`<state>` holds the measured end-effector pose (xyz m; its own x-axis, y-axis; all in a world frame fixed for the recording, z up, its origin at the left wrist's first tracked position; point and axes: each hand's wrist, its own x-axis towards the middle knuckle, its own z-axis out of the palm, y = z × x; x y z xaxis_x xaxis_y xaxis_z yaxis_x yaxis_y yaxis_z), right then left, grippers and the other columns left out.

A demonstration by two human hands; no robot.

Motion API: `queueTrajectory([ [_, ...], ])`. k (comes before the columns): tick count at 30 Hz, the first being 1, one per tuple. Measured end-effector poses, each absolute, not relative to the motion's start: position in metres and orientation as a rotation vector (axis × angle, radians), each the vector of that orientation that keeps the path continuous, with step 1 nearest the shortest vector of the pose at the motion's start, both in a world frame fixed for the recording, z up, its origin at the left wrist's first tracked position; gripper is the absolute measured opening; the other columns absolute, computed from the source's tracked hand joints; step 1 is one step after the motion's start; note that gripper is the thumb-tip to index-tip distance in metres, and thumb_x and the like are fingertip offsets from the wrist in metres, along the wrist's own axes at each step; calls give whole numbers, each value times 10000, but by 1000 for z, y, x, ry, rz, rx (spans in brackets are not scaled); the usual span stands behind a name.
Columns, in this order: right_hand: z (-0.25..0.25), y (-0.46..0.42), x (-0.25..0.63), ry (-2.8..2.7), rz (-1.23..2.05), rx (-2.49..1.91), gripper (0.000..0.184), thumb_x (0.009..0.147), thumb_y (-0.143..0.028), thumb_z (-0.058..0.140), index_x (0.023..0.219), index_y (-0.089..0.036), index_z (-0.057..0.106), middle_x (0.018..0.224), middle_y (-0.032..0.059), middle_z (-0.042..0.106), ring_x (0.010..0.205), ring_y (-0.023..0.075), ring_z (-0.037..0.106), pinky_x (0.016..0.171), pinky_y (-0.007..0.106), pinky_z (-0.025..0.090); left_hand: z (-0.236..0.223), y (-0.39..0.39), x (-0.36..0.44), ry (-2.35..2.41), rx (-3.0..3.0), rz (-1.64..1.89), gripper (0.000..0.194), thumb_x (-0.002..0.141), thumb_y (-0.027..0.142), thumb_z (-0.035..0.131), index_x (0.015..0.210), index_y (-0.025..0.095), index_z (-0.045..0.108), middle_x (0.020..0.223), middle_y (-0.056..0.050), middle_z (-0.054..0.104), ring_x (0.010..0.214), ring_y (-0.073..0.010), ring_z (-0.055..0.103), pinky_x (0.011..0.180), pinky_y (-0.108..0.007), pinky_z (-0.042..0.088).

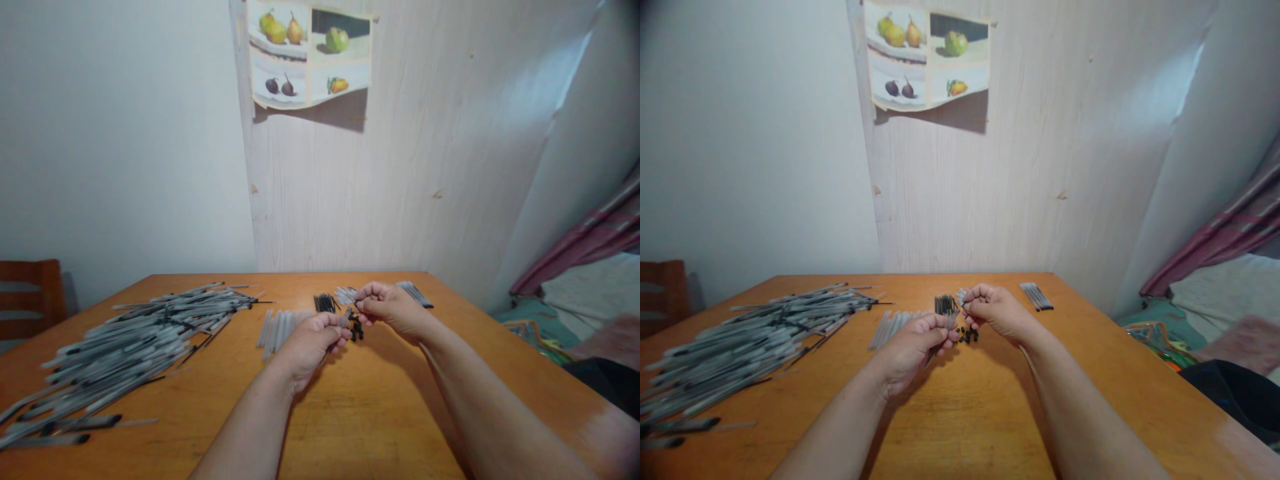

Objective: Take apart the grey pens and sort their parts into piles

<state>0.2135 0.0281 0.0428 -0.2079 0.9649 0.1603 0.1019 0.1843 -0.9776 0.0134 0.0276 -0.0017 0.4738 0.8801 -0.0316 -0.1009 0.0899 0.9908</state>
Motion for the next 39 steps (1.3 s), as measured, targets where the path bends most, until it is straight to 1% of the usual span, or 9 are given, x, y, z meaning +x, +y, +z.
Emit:
queueTrajectory([
  [10, 41, 29, 215, -1558, 1184, -1045, 206, 751, -279, 714, 887, -157, 620, 687, 1, 652, 586, 107, 582, 583, 256, 463, 0, 26, 14, 757, 1274, 848, 250, 752, 229, 636, 979, 126, 645, 923, -81, 672, 696, -97, 528, 643, -243, 352],
  [18, 42, 28, 215, -1572, 1196, -1039, 204, 759, -282, 709, 892, -160, 614, 674, -3, 650, 589, 107, 576, 587, 256, 460, -6, 31, 13, 744, 1293, 829, 268, 768, 249, 631, 1012, 139, 646, 965, -89, 676, 714, -103, 537, 642, -248, 349],
  [39, 46, 24, 213, -1607, 1181, -1072, 228, 741, -318, 722, 879, -164, 626, 656, -8, 648, 581, 109, 566, 609, 270, 453, -3, 29, 14, 771, 1310, 819, 283, 735, 241, 628, 995, 132, 651, 917, -85, 670, 707, -113, 527, 646, -256, 349],
])
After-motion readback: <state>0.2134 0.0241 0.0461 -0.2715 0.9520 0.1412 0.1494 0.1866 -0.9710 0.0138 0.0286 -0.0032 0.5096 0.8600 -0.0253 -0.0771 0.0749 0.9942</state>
